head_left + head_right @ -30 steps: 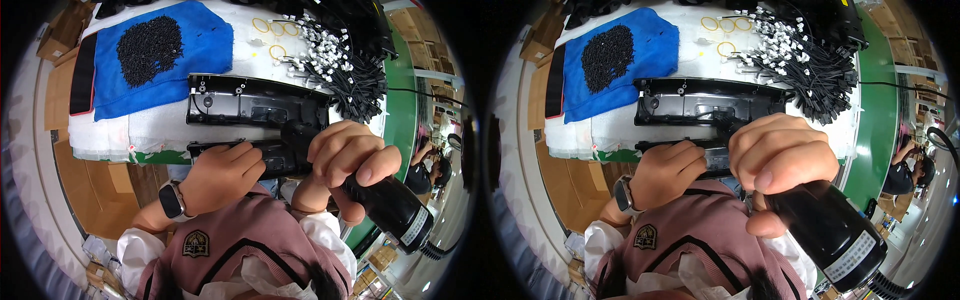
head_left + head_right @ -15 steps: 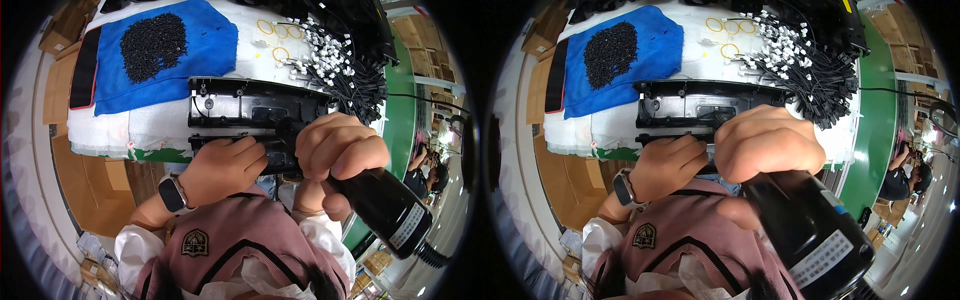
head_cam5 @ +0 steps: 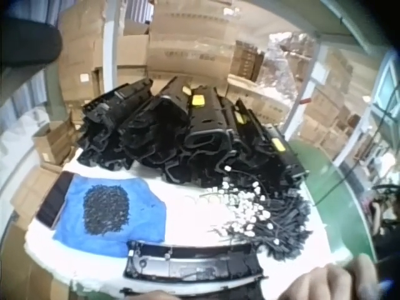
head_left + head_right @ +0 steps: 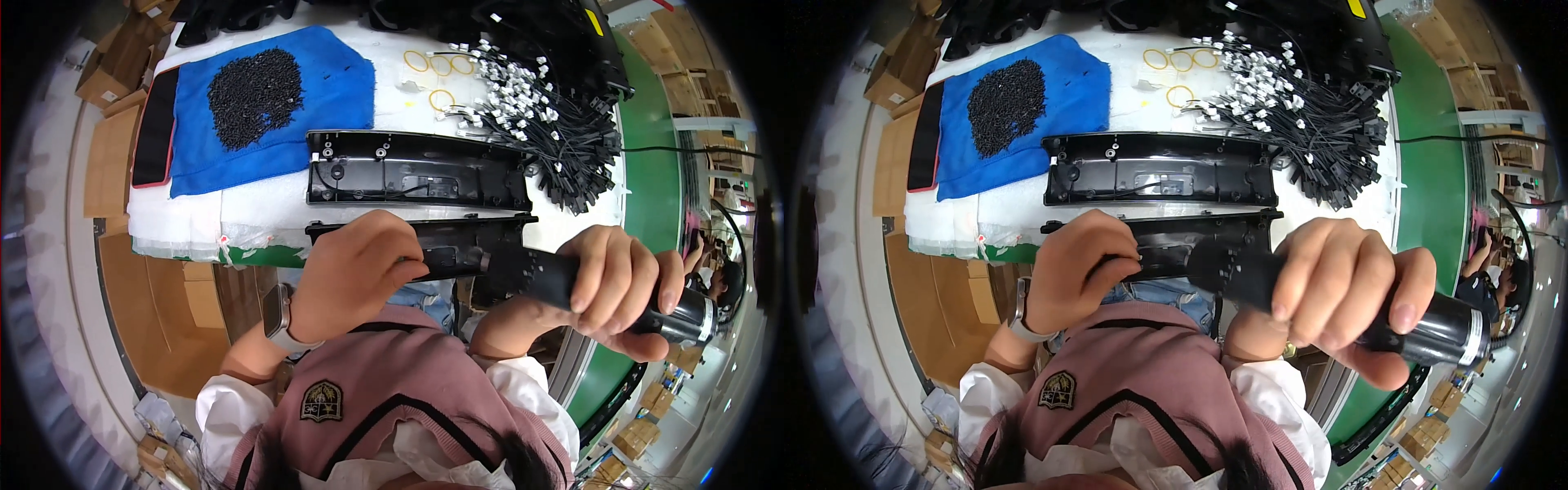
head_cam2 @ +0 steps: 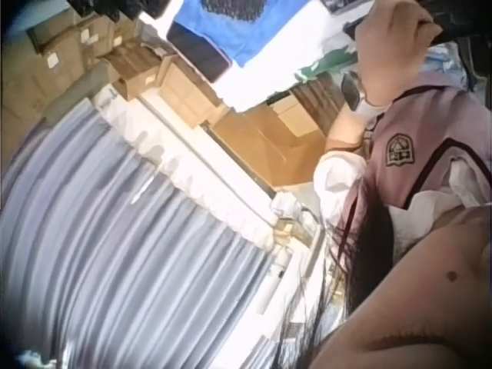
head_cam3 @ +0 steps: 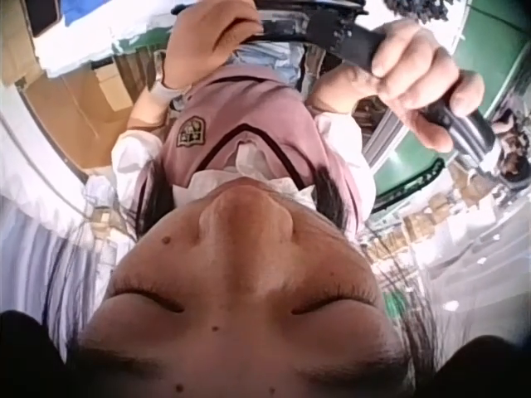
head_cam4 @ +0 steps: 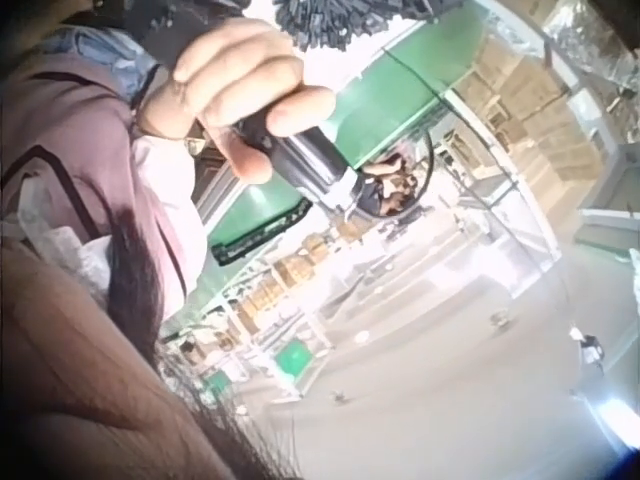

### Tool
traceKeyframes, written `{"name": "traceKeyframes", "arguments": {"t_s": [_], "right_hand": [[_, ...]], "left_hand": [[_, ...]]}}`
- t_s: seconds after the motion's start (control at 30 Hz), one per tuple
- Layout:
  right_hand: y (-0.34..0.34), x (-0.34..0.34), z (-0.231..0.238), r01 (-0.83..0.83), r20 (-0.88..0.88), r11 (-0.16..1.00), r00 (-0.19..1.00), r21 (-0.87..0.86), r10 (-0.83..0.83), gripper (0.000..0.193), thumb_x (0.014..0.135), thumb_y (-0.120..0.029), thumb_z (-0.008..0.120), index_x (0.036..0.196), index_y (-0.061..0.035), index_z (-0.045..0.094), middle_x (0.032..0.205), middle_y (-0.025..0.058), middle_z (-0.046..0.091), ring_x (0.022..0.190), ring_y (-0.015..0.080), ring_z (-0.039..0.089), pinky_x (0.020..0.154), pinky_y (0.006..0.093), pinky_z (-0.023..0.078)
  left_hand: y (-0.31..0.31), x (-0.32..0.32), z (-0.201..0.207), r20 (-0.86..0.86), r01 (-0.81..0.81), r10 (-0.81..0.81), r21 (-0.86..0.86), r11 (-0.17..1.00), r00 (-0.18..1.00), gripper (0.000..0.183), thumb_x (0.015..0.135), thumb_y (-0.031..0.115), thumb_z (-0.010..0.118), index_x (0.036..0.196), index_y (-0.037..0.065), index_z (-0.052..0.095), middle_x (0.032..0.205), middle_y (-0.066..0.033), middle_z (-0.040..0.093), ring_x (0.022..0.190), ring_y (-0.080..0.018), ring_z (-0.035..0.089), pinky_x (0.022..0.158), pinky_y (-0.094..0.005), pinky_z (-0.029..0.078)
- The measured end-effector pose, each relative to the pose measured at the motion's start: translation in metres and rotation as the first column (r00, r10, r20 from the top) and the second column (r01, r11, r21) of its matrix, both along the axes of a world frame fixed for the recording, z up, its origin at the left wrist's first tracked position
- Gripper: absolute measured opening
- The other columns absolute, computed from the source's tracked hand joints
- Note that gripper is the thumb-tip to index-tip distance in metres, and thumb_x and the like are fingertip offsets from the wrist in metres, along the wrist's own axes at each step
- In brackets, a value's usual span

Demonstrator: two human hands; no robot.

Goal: Assembling and securing components of printer toner cartridges using an electric screwdriver at a factory workbench.

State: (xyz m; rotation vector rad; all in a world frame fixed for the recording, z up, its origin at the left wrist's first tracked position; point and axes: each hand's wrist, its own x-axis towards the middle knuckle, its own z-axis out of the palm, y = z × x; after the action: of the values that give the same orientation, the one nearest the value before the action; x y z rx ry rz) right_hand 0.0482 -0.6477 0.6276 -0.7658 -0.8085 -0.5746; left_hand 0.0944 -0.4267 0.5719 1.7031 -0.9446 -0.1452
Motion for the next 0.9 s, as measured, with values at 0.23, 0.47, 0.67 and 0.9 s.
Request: {"name": "traceKeyframes", "arguments": {"t_s": [0.23, 0.47, 0.67, 0.9], "right_hand": [[-0.001, -0.012, -0.003, -0.016, 0.015, 0.992, 1.0, 0.122, 0.014, 0.035, 0.086, -0.027, 0.069, 0.101, -0.0056, 0.047, 0.06, 0.0031, 0.055, 0.04, 0.0118, 0.052, 0.042, 0.027, 0.047], [-0.011, -0.023, -0.005, 0.012, 0.046, 0.999, 0.999, 0.039, -0.014, 0.036, 0.086, -0.03, 0.069, 0.103, -0.0074, 0.046, 0.062, 0.0029, 0.057, 0.042, 0.0115, 0.052, 0.045, 0.0281, 0.048], [-0.015, -0.028, -0.01, -0.001, 0.049, 0.997, 0.999, 0.074, -0.002, 0.035, 0.087, -0.03, 0.067, 0.102, -0.0072, 0.046, 0.063, 0.0035, 0.057, 0.041, 0.0121, 0.053, 0.043, 0.0277, 0.047], [-0.015, -0.032, -0.011, -0.014, 0.074, 0.995, 0.997, 0.095, 0.007, 0.033, 0.087, -0.028, 0.067, 0.1, -0.0071, 0.045, 0.065, 0.0045, 0.058, 0.042, 0.0131, 0.054, 0.041, 0.0275, 0.045]], "left_hand": [[-0.006, -0.007, 0.016, -0.212, 0.083, -0.103, -0.103, 0.991, 0.972, 0.014, 0.072, -0.004, 0.067, 0.084, 0.001, 0.061, 0.085, -0.0102, 0.06, 0.074, -0.0224, 0.061, 0.064, -0.0293, 0.048], [-0.016, -0.012, 0.017, -0.267, 0.046, -0.059, -0.055, 0.997, 0.962, 0.014, 0.07, -0.005, 0.069, 0.082, 0.0, 0.063, 0.084, -0.0094, 0.062, 0.074, -0.0195, 0.061, 0.066, -0.0271, 0.049], [-0.021, -0.016, 0.014, -0.35, 0.028, -0.043, -0.049, 0.998, 0.936, 0.015, 0.069, -0.007, 0.069, 0.081, -0.001, 0.063, 0.084, -0.0093, 0.063, 0.075, -0.019, 0.062, 0.068, -0.0264, 0.049], [-0.028, -0.02, 0.017, -0.337, 0.033, -0.046, -0.042, 0.999, 0.94, 0.016, 0.066, -0.007, 0.071, 0.08, -0.002, 0.063, 0.081, -0.0103, 0.064, 0.074, -0.0199, 0.063, 0.068, -0.0271, 0.05]]}}
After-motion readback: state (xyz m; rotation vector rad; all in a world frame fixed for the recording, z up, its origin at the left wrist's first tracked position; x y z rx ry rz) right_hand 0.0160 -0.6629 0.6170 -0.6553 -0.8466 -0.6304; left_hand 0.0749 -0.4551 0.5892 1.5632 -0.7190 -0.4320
